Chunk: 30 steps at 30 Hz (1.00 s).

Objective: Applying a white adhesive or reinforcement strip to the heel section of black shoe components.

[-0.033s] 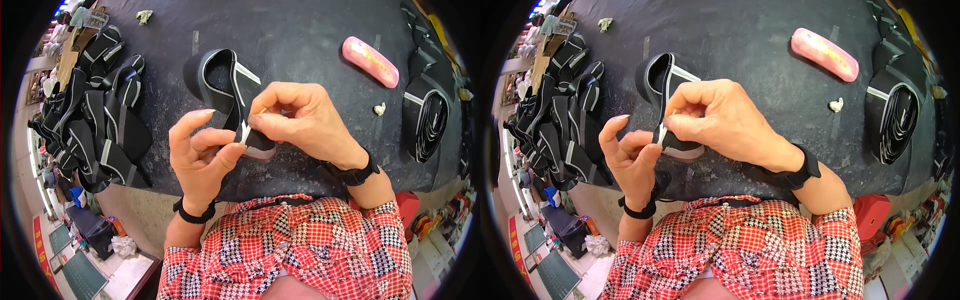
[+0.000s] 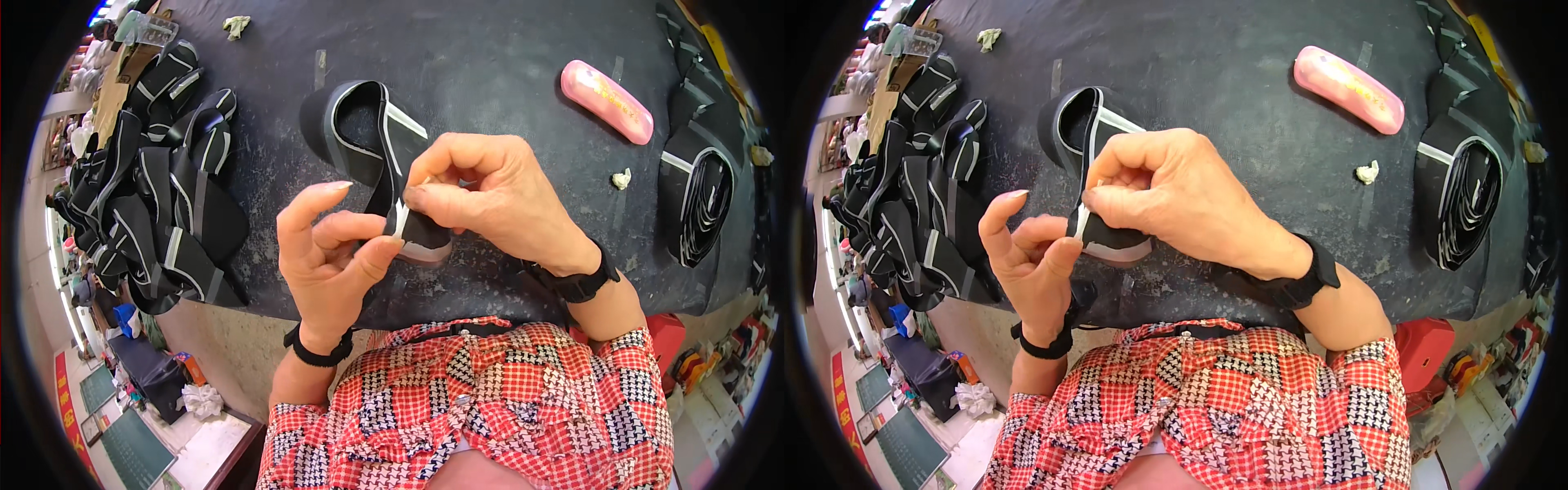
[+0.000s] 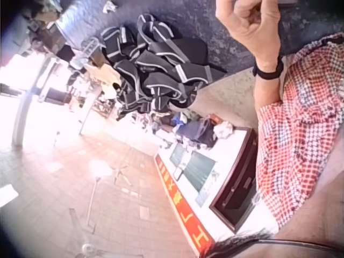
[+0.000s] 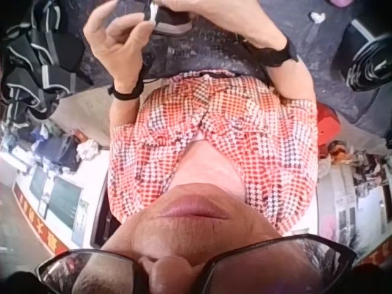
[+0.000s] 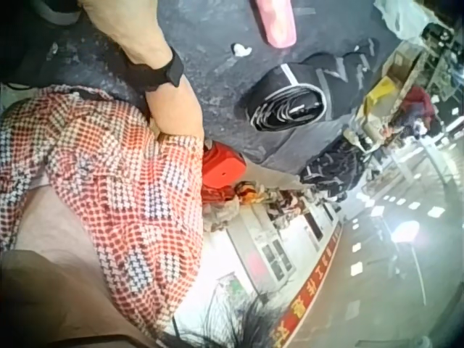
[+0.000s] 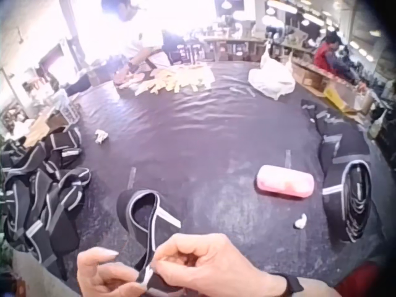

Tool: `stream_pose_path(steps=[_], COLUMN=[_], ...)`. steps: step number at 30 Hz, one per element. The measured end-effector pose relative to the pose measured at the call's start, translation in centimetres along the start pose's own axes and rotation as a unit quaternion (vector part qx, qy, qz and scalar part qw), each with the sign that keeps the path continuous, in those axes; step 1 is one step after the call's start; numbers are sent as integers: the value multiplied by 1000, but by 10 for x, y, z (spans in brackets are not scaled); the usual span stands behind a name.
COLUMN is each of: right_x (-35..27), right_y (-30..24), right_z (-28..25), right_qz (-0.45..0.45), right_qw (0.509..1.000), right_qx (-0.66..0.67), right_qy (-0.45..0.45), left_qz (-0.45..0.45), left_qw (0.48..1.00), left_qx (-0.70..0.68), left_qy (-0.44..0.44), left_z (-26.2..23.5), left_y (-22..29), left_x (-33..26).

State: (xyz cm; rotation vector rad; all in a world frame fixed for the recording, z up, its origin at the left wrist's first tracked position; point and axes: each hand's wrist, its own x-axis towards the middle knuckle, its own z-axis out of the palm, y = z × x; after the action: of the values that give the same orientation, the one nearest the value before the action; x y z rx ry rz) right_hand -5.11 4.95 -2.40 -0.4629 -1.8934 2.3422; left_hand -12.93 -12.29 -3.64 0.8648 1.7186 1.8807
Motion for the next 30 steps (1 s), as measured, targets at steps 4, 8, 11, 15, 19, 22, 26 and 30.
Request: stream_pose_path(steps=[4,8,11,15,19,22,26,30], right_x=[7,15,23,44,5,-6,-3,0], right_y=[1,7,17,61,15,39,44,50], right_z=[1,4,2,-26,-26,-19,9,19], right_qz=[18,33,24,-300,67,166,152,134], right_qw=[999,997,997,776,993,982,898,868], right_qx=[9,39,-10,-501,-99,-9,409,477], right_qy=[-37,-62,-68,240,21,-95,-50,10], left_qz=[14,78,37,4,-69,-22,-71,-24], left_qw=[1000,996,999,998,993,995,992,996], left_qx=[15,27,-1,-47,-18,-61,-99,-88], left_qy=[12,-18,8,33,89,80,45,-20], left_z=[-2,-4,-4,3,-1,4,-3,-13], left_y=[-2,-8,-6,0,6,5,-3,-3], left_x=[-6,-3,-9,-13,-17,-18,-16,-13])
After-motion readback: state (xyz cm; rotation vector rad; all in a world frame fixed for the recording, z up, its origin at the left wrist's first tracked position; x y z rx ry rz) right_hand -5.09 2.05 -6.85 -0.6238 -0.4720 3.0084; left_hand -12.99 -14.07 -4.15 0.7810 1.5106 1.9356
